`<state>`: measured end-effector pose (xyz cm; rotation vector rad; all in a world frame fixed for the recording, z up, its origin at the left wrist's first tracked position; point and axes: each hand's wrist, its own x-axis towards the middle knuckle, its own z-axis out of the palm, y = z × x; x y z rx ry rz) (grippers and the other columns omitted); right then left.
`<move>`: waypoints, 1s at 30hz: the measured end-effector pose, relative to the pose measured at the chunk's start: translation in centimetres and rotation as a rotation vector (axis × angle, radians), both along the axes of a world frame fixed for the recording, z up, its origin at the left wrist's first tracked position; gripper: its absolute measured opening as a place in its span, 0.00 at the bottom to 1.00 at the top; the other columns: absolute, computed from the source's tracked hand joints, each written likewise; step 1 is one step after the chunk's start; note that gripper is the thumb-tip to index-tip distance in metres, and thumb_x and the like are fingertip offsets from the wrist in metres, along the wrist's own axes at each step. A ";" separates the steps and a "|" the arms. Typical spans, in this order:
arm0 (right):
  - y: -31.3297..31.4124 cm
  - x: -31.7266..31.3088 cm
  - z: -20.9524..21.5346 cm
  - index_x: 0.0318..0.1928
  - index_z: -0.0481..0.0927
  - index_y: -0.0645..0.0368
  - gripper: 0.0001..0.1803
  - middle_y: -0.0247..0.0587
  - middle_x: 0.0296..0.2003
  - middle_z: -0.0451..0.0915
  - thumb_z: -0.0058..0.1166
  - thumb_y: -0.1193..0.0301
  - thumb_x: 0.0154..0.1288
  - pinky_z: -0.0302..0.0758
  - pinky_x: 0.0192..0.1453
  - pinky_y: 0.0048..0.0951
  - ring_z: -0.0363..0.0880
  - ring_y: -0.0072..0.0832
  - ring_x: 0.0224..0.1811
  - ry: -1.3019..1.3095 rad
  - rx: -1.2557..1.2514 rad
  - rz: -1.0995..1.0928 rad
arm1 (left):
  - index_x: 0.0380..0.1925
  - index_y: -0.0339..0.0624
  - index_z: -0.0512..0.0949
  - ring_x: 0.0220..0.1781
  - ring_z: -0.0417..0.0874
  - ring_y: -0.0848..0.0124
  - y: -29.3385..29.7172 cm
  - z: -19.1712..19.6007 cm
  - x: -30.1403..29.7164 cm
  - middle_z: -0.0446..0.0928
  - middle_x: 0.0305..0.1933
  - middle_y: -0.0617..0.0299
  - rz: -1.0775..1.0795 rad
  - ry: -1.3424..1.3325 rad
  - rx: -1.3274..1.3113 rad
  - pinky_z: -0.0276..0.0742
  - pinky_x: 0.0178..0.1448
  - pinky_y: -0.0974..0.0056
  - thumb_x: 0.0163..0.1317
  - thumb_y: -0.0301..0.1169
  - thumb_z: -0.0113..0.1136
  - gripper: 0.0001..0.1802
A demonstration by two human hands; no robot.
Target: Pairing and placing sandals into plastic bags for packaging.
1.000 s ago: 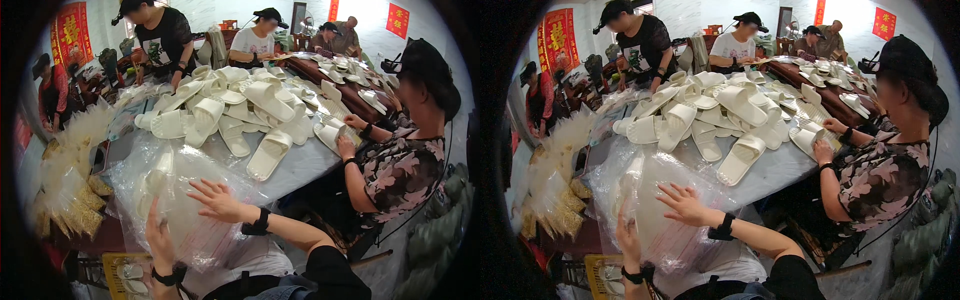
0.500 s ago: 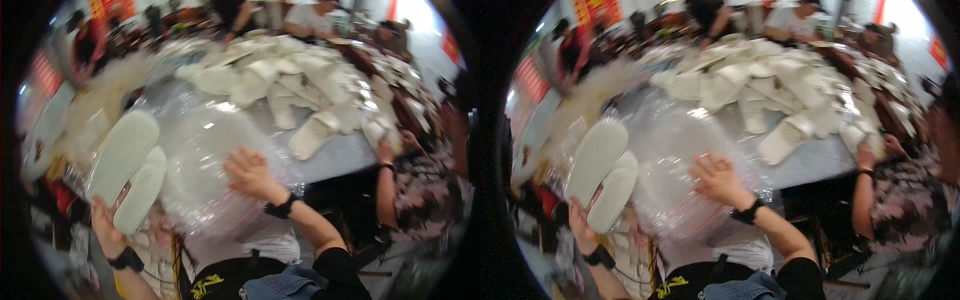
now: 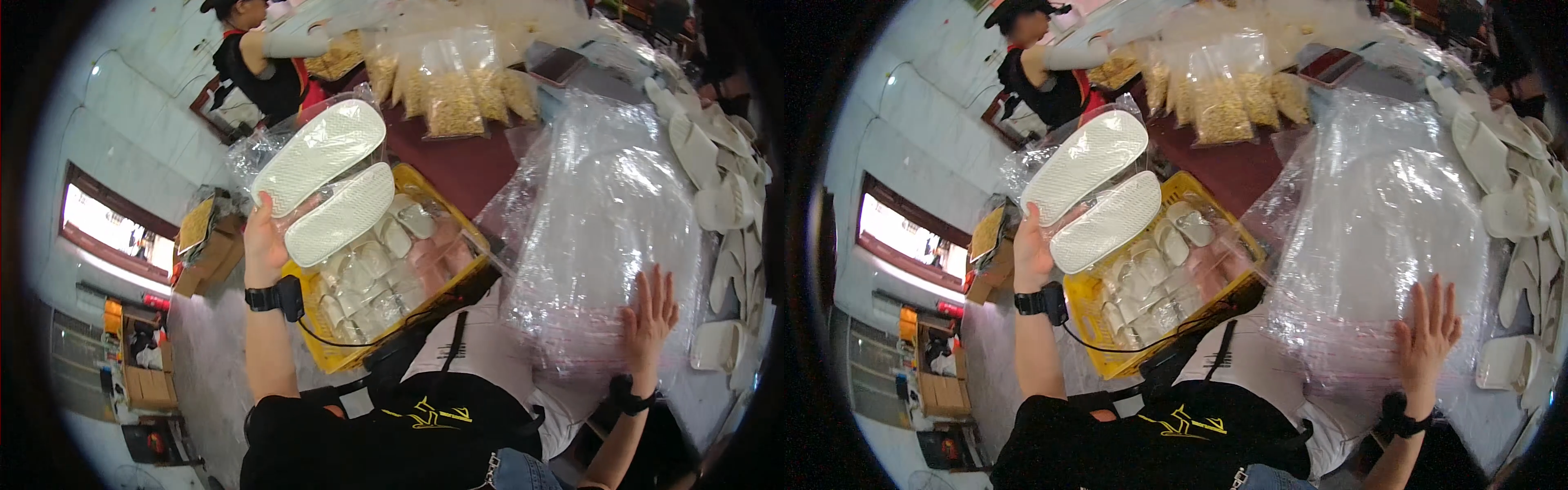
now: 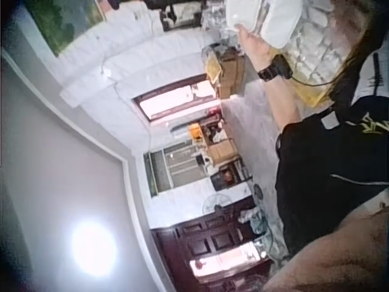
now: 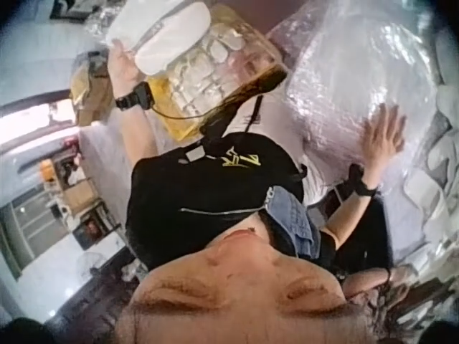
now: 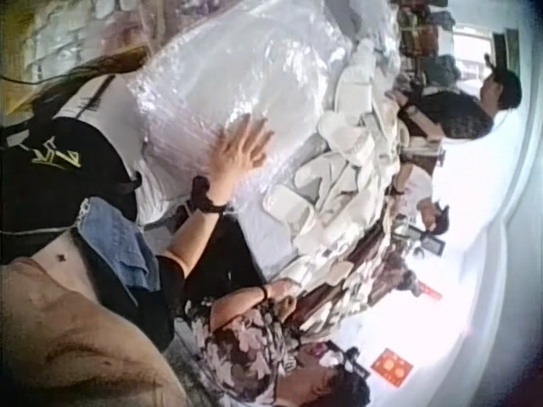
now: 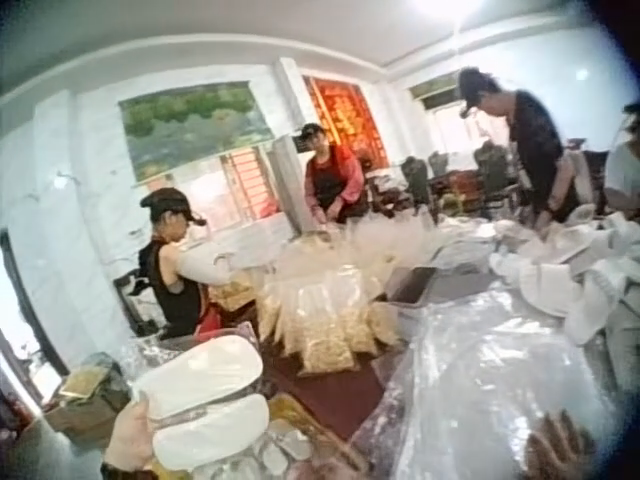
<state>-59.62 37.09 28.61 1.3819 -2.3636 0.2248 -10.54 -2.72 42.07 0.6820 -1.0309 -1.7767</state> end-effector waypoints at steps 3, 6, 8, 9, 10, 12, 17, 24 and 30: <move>-0.1 -0.3 0.3 0.75 0.69 0.44 0.34 0.35 0.78 0.61 0.34 0.41 0.79 0.38 0.82 0.48 0.49 0.39 0.83 0.009 0.013 0.008 | 0.70 0.35 0.62 0.63 0.80 0.42 -1.5 -1.8 3.1 0.74 0.67 0.41 0.107 -0.072 -0.100 0.78 0.67 0.38 0.79 0.44 0.48 0.30; -0.1 -0.4 0.1 0.75 0.68 0.46 0.34 0.37 0.79 0.60 0.35 0.43 0.79 0.43 0.80 0.51 0.49 0.41 0.83 0.034 0.025 0.020 | 0.69 0.34 0.63 0.61 0.82 0.45 -2.2 -3.4 5.1 0.76 0.64 0.44 0.359 -0.246 -0.116 0.82 0.62 0.41 0.80 0.42 0.48 0.28; 0.0 -0.2 0.1 0.75 0.68 0.45 0.33 0.38 0.79 0.60 0.35 0.43 0.79 0.46 0.79 0.55 0.50 0.43 0.83 0.019 0.036 -0.010 | 0.69 0.34 0.63 0.61 0.82 0.46 -2.9 -4.6 6.9 0.75 0.65 0.44 0.389 -0.250 -0.098 0.83 0.62 0.41 0.80 0.42 0.48 0.28; -0.1 -0.2 0.1 0.75 0.68 0.45 0.33 0.38 0.79 0.60 0.35 0.43 0.79 0.46 0.79 0.55 0.50 0.43 0.83 0.015 0.036 0.004 | 0.70 0.34 0.63 0.60 0.82 0.46 -3.1 -5.5 8.3 0.75 0.65 0.44 0.419 -0.252 -0.081 0.83 0.62 0.41 0.80 0.42 0.47 0.28; -0.2 -0.2 0.0 0.75 0.68 0.45 0.33 0.37 0.79 0.60 0.34 0.43 0.80 0.46 0.79 0.55 0.50 0.43 0.83 0.016 0.035 0.007 | 0.69 0.36 0.62 0.59 0.82 0.43 -3.7 -6.6 10.4 0.75 0.64 0.43 0.460 -0.286 -0.095 0.84 0.58 0.38 0.79 0.42 0.48 0.27; 0.0 -0.3 -0.2 0.76 0.67 0.44 0.33 0.36 0.79 0.60 0.32 0.43 0.80 0.44 0.80 0.55 0.48 0.41 0.84 0.015 0.036 0.002 | 0.68 0.36 0.62 0.58 0.83 0.44 -4.2 -8.2 13.2 0.75 0.64 0.44 0.465 -0.306 -0.111 0.85 0.58 0.39 0.80 0.41 0.48 0.26; 0.4 -0.4 0.0 0.76 0.67 0.44 0.33 0.34 0.79 0.59 0.31 0.44 0.81 0.42 0.82 0.51 0.48 0.39 0.84 0.016 0.107 -0.037 | 0.67 0.34 0.67 0.58 0.83 0.52 -4.1 -12.1 15.8 0.77 0.63 0.48 0.665 -0.409 -0.097 0.85 0.59 0.47 0.81 0.38 0.46 0.23; 0.6 -1.1 0.8 0.76 0.66 0.49 0.34 0.40 0.79 0.60 0.26 0.46 0.83 0.47 0.82 0.50 0.49 0.43 0.83 0.041 0.135 0.067 | 0.59 0.43 0.77 0.57 0.79 0.58 -3.9 -25.4 22.3 0.77 0.62 0.51 0.452 -1.500 -0.481 0.74 0.64 0.52 0.73 0.33 0.56 0.17; 1.3 -1.6 0.9 0.77 0.64 0.52 0.36 0.40 0.79 0.59 0.24 0.44 0.82 0.46 0.83 0.48 0.49 0.42 0.83 0.013 0.188 0.059 | 0.81 0.58 0.45 0.81 0.58 0.52 0.3 -36.7 15.1 0.48 0.85 0.63 -0.129 -1.800 -0.115 0.49 0.84 0.42 0.70 0.24 0.49 0.42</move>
